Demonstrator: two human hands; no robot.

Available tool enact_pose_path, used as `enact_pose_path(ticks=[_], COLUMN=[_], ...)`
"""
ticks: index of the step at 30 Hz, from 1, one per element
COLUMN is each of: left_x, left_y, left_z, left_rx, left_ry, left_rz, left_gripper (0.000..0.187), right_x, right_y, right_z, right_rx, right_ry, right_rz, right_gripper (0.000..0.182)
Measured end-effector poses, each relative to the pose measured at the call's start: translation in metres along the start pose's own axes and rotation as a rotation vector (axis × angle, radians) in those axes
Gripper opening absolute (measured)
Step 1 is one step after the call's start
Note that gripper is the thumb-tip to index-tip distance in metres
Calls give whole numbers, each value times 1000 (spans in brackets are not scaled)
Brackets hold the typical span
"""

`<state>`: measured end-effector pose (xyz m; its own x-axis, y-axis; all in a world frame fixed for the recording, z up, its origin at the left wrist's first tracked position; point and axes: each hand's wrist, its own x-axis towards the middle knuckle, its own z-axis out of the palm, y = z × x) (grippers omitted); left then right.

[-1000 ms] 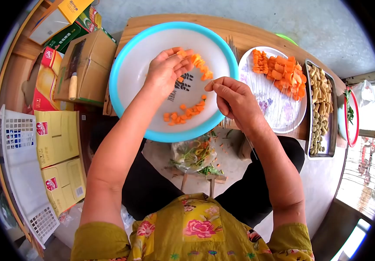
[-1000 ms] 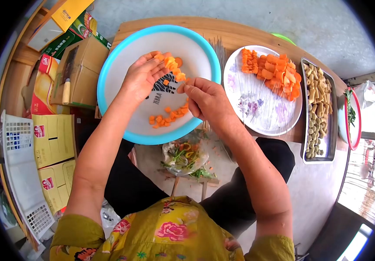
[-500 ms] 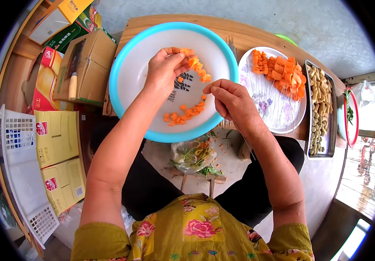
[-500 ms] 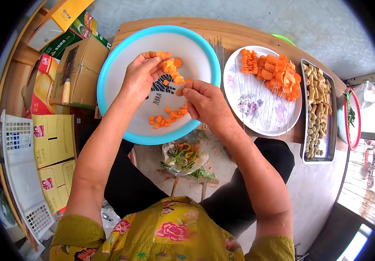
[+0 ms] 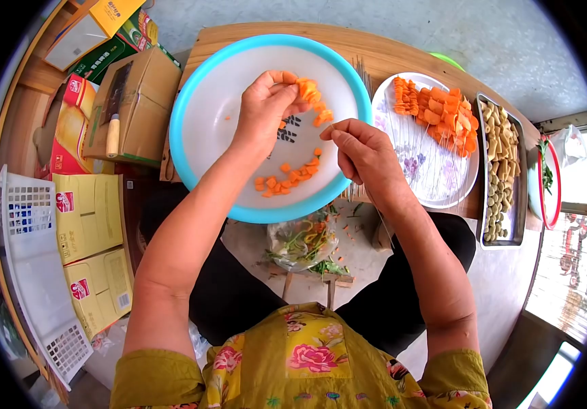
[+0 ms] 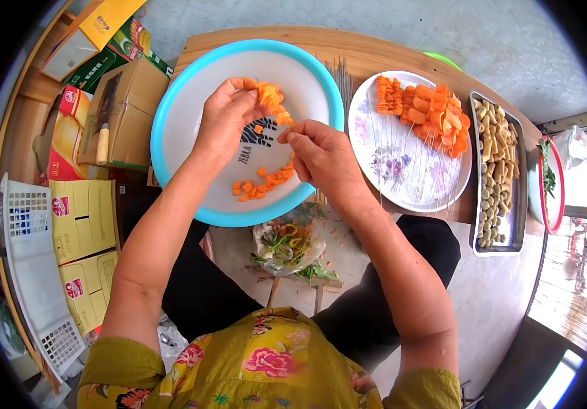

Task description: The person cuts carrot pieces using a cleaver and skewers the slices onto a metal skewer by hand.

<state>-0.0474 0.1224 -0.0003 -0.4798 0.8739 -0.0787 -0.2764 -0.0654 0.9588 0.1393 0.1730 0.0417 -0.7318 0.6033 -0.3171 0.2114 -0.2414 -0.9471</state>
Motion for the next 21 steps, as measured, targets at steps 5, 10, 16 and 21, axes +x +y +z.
enact_pose_path(ticks=[5,10,16,21], left_x=[-5,-11,-13,-10], left_y=[7,7,8,8], left_z=[4,8,8,4], left_rx=[-248,-265,-247,-420], left_ry=[-84,-249,-299,-199], left_rz=[-163,-232,-257,-244], left_gripper=[25,31,32,30], right_x=[3,4,4,4], right_y=[3,6,3,4], right_z=[-1,2,3,5], right_rx=[-24,-34,-47,-112], right_ry=[21,40,56,59], right_rz=[-74,-103,-89,-126], right_gripper=[19,19,19,17])
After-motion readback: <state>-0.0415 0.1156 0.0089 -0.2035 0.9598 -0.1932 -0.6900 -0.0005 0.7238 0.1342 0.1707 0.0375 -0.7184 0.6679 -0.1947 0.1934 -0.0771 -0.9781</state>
